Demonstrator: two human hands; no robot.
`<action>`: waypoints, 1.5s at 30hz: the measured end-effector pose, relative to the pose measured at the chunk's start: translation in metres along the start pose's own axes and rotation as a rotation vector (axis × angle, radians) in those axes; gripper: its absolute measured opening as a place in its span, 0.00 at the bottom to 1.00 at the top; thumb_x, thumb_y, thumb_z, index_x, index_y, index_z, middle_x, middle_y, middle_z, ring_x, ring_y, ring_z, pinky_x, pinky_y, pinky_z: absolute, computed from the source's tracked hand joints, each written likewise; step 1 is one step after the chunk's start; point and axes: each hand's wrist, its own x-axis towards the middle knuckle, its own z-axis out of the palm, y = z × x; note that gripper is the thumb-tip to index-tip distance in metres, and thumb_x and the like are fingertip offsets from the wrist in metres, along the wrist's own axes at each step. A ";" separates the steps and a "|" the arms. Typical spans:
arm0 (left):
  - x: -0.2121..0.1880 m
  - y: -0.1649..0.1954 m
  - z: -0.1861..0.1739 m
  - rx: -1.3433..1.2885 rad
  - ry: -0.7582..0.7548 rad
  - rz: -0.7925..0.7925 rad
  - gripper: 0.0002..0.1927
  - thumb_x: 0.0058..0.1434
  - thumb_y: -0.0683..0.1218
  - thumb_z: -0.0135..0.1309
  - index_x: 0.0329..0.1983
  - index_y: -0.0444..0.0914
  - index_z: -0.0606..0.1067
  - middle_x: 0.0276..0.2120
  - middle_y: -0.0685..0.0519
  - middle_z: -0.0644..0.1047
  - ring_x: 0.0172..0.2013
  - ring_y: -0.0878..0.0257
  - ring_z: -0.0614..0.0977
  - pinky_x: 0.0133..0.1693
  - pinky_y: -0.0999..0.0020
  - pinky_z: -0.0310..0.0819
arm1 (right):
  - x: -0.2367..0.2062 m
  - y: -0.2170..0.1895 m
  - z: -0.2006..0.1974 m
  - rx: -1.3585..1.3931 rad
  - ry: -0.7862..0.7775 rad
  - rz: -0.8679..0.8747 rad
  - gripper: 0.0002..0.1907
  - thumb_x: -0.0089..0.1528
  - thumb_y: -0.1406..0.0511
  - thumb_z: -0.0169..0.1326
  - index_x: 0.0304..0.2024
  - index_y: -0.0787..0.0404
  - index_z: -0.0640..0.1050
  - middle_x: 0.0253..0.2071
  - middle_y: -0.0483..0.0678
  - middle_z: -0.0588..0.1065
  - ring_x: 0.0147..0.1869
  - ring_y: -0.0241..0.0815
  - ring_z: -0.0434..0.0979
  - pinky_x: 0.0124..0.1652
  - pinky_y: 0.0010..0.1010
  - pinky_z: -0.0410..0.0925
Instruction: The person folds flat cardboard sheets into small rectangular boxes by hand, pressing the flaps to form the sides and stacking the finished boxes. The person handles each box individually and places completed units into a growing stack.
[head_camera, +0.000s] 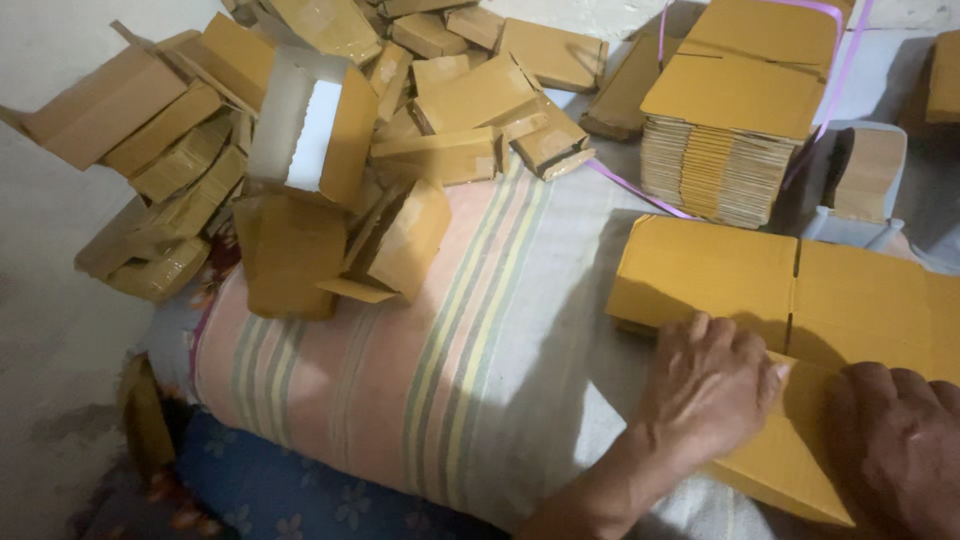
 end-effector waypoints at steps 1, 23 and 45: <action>-0.005 0.007 -0.002 0.025 0.038 0.027 0.24 0.74 0.56 0.39 0.52 0.32 0.74 0.45 0.36 0.77 0.52 0.43 0.76 0.60 0.36 0.63 | 0.001 0.000 -0.001 0.000 -0.039 0.002 0.11 0.56 0.55 0.57 0.32 0.53 0.75 0.34 0.44 0.73 0.38 0.42 0.79 0.41 0.39 0.71; -0.004 0.024 -0.007 -0.020 0.050 -0.058 0.21 0.69 0.57 0.46 0.48 0.34 0.75 0.48 0.38 0.74 0.57 0.42 0.71 0.59 0.26 0.53 | -0.012 0.010 0.008 0.046 0.052 -0.162 0.32 0.47 0.48 0.55 0.51 0.53 0.77 0.53 0.58 0.78 0.54 0.53 0.82 0.54 0.46 0.72; -0.011 0.014 0.000 0.009 0.048 -0.015 0.20 0.71 0.55 0.46 0.52 0.36 0.76 0.50 0.40 0.75 0.54 0.49 0.74 0.56 0.41 0.64 | -0.003 0.002 -0.009 0.249 -0.006 0.093 0.31 0.57 0.56 0.58 0.59 0.67 0.75 0.50 0.56 0.79 0.58 0.52 0.81 0.60 0.44 0.72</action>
